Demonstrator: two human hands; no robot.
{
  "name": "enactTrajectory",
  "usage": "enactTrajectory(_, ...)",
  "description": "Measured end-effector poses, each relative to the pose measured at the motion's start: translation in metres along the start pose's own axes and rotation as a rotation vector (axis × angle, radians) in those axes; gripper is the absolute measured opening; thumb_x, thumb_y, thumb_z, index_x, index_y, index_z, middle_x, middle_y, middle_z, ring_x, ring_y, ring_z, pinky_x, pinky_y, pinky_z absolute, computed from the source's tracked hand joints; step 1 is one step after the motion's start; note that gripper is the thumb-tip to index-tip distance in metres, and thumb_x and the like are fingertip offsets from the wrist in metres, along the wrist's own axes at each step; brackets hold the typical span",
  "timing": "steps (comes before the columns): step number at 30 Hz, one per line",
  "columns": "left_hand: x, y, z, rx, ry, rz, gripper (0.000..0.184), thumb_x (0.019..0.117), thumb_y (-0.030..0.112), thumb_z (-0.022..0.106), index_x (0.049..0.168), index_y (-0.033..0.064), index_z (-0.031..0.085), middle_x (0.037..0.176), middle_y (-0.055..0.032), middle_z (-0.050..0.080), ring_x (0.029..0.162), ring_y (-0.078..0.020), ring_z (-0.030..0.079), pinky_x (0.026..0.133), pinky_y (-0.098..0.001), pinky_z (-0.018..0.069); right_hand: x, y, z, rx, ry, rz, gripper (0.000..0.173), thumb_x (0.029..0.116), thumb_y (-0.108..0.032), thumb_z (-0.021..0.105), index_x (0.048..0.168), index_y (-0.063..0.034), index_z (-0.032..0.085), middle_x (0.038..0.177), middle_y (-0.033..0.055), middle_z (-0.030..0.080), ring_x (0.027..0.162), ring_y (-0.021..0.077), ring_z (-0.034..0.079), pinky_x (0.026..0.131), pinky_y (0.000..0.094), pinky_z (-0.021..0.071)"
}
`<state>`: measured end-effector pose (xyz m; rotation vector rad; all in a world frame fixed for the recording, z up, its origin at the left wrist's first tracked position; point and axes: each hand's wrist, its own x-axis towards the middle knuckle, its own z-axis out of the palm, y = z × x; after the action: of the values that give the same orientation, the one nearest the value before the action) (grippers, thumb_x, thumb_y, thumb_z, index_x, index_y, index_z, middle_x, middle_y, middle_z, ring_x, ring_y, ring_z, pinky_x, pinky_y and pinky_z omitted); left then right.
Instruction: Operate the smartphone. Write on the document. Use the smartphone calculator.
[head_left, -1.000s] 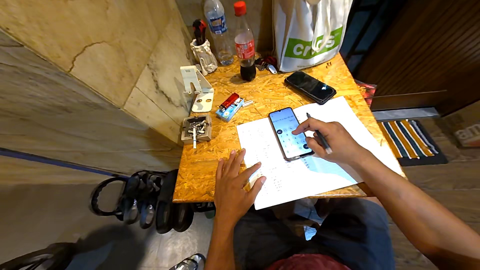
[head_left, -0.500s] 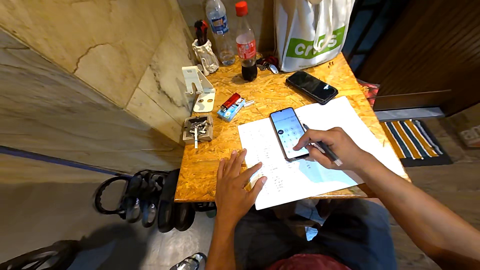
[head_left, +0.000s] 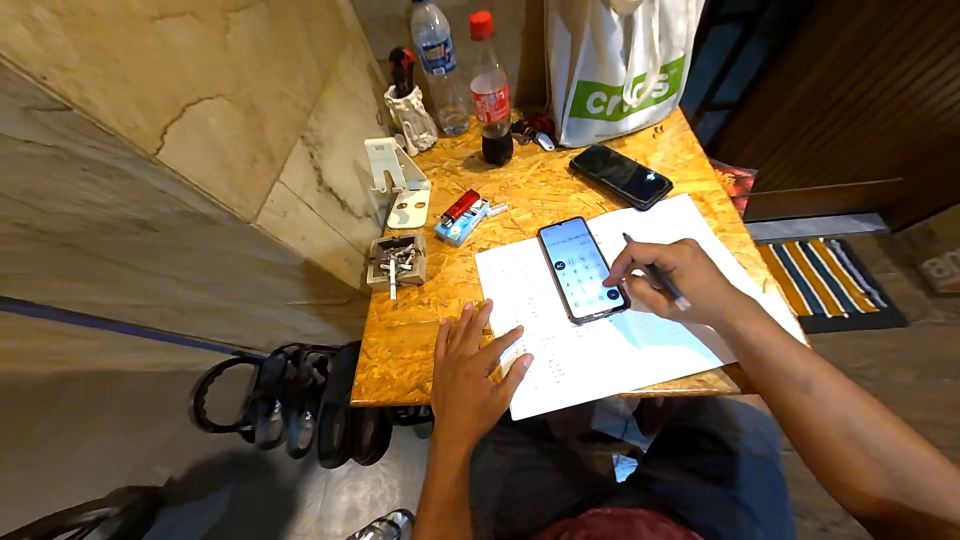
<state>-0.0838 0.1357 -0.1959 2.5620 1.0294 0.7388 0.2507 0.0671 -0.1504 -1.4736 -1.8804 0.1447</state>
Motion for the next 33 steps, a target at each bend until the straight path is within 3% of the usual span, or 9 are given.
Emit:
enactTrajectory(5, -0.0014, -0.0006, 0.0008, 0.004, -0.001, -0.007, 0.037, 0.0981, 0.059, 0.056, 0.124, 0.0401, 0.074, 0.154, 0.0011, 0.053, 0.150, -0.0259, 0.038, 0.125, -0.0599, 0.0197, -0.0004, 0.0022, -0.0067, 0.088, 0.144, -0.001, 0.024, 0.0860, -0.010, 0.053, 0.100, -0.0092, 0.073, 0.078, -0.0050, 0.069, 0.051, -0.0010, 0.045, 0.045, 0.0197, 0.0388)
enactTrajectory(13, -0.0009, 0.0012, -0.0008, 0.001, -0.020, -0.020, 0.038, 0.0982, 0.060, 0.055, 0.125, 0.0404, 0.073, 0.154, -0.0001, 0.053, 0.150, -0.0255, 0.039, 0.125, -0.0593, 0.0204, -0.0028, 0.0041, -0.0090, 0.086, 0.117, 0.017, 0.024, 0.0865, -0.010, 0.053, 0.104, -0.0087, 0.070, 0.089, -0.0022, 0.073, 0.057, -0.0002, 0.051, 0.048, 0.0199, 0.0431)
enactTrajectory(17, -0.0005, 0.0010, -0.0008, 0.009, -0.019, -0.027, 0.038, 0.0987, 0.060, 0.055, 0.126, 0.0404, 0.073, 0.155, 0.0019, 0.051, 0.151, -0.0224, 0.036, 0.126, -0.0576, 0.0191, -0.0013, 0.0024, -0.0080, 0.088, 0.128, 0.027, 0.024, 0.0867, -0.011, 0.052, 0.103, -0.0088, 0.070, 0.086, -0.0020, 0.071, 0.055, 0.0001, 0.049, 0.047, 0.0198, 0.0405)
enactTrajectory(20, -0.0018, 0.0005, 0.0006, 0.012, 0.019, -0.027, 0.044, 0.0971, 0.061, 0.056, 0.127, 0.0337, 0.073, 0.152, 0.0015, 0.055, 0.149, -0.0212, 0.040, 0.126, -0.0556, 0.0227, -0.0014, 0.0012, -0.0076, 0.078, 0.139, 0.041, 0.025, 0.0870, -0.011, 0.052, 0.103, -0.0083, 0.070, 0.081, -0.0020, 0.070, 0.053, 0.0005, 0.046, 0.045, 0.0201, 0.0380)
enactTrajectory(23, -0.0026, 0.0004, 0.0020, -0.001, 0.075, -0.021, 0.044, 0.0946, 0.059, 0.061, 0.123, 0.0281, 0.075, 0.147, 0.0023, 0.059, 0.145, -0.0191, 0.045, 0.125, -0.0537, 0.0275, -0.0008, 0.0007, -0.0080, 0.076, 0.144, 0.031, 0.025, 0.0875, -0.011, 0.051, 0.103, -0.0080, 0.070, 0.080, -0.0020, 0.069, 0.052, 0.0003, 0.045, 0.044, 0.0199, 0.0374)
enactTrajectory(27, -0.0037, -0.0006, 0.0035, -0.036, 0.133, 0.024, 0.035, 0.0930, 0.055, 0.067, 0.113, 0.0283, 0.078, 0.143, 0.0027, 0.062, 0.141, -0.0178, 0.049, 0.122, -0.0508, 0.0337, -0.0006, 0.0013, -0.0071, 0.083, 0.143, 0.022, 0.025, 0.0873, -0.011, 0.052, 0.103, -0.0078, 0.071, 0.081, -0.0022, 0.069, 0.053, -0.0003, 0.045, 0.045, 0.0192, 0.0367)
enactTrajectory(33, -0.0056, -0.0011, 0.0020, -0.059, 0.145, 0.060, 0.029, 0.0934, 0.049, 0.068, 0.108, 0.0274, 0.079, 0.142, 0.0012, 0.063, 0.140, -0.0197, 0.051, 0.120, -0.0508, 0.0353, -0.0008, 0.0016, -0.0066, 0.066, 0.120, 0.031, 0.025, 0.0880, -0.013, 0.051, 0.105, -0.0091, 0.070, 0.087, -0.0018, 0.072, 0.056, 0.0003, 0.048, 0.047, 0.0205, 0.0395)
